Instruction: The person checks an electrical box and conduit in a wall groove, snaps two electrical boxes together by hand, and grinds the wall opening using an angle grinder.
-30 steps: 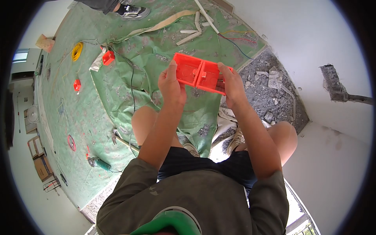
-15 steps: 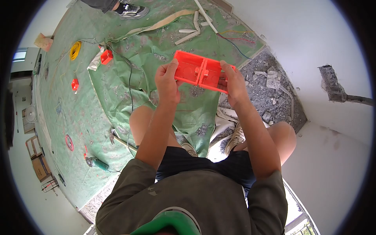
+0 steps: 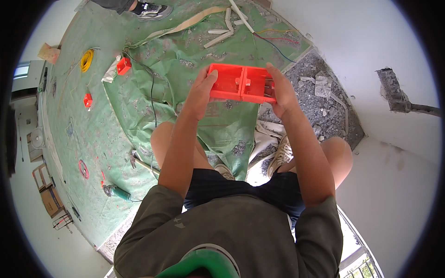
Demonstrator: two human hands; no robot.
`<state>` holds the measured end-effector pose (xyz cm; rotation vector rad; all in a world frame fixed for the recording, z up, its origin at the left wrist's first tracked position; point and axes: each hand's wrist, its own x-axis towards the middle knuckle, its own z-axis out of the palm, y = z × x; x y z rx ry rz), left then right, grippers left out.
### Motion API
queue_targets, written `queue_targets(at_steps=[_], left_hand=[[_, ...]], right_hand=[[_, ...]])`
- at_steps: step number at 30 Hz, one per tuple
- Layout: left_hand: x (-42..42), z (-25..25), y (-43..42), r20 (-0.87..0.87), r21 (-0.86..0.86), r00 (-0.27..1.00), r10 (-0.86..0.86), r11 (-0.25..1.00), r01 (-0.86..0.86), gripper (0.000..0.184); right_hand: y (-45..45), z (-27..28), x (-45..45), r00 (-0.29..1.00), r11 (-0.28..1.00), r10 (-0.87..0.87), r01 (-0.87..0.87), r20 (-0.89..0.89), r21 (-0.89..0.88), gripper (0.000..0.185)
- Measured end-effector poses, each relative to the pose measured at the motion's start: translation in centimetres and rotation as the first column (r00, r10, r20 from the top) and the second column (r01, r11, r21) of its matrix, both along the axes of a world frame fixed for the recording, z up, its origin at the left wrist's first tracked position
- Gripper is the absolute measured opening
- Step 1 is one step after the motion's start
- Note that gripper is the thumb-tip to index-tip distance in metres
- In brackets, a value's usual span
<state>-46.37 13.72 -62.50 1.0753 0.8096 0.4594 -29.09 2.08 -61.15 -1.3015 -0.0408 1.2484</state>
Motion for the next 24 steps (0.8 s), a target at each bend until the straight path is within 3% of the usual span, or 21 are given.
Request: queue_targets(at_steps=[3,5,8,10,12,14,15,16,19,21,24], left_hand=[[-0.7,0.1,-0.9,0.020,-0.104,0.995,-0.094,0.990,0.095,0.046],[-0.9,-0.3,-2.1,0.176,-0.405,0.980,-0.092,0.901,0.158,0.044],[-1.1,-0.1,-5.3,0.031,-0.450,0.987,-0.156,0.880,0.153,0.041],[-1.6,-1.6,-7.4,0.013,-0.549,0.991,-0.134,0.827,0.119,0.040],[-2.4,-3.2,-9.7,-0.004,-0.630,0.993,-0.120,0.771,0.091,0.039],[-3.8,-3.4,-11.8,-0.040,-0.798,0.997,-0.072,0.603,0.011,0.034],[-3.9,-2.6,-12.5,-0.168,-0.729,0.983,-0.074,0.680,-0.073,0.031],[-4.1,-2.8,-12.8,-0.174,-0.738,0.981,-0.083,0.670,-0.074,0.031],[-4.3,-3.4,-12.2,-0.151,-0.646,0.979,-0.136,0.763,0.006,0.028],[-4.1,-3.0,-11.6,-0.145,-0.534,0.988,-0.045,0.845,-0.040,0.026],[-3.7,-2.8,-11.4,-0.096,-0.417,0.991,-0.088,0.908,0.040,0.023]], right_hand=[[-2.0,0.0,-0.3,1.000,1.000,0.014,-0.014,-0.010,-0.024,0.043],[-3.8,0.7,-1.1,0.999,0.999,0.017,-0.015,0.050,-0.042,0.044],[-8.1,1.6,-3.0,0.992,0.993,0.063,-0.052,0.110,-0.105,0.048],[-9.6,2.2,-5.0,0.998,0.987,-0.049,0.055,0.042,-0.148,0.052],[-10.8,3.4,-5.6,0.997,0.982,-0.062,0.053,-0.043,-0.180,0.057],[-12.4,2.5,-6.4,0.976,0.955,-0.028,-0.038,-0.217,-0.295,0.056],[-13.1,1.6,-7.3,0.993,0.944,0.014,-0.051,-0.114,-0.327,0.051],[-13.6,1.4,-7.5,0.993,0.939,0.005,-0.047,-0.122,-0.340,0.051],[-14.5,1.0,-7.3,0.994,0.947,0.090,-0.104,-0.057,-0.304,0.042],[-14.5,1.2,-7.1,0.998,0.956,0.036,-0.049,-0.047,-0.289,0.042],[-13.9,1.7,-6.9,0.998,0.957,-0.012,-0.006,-0.061,-0.289,0.042]])
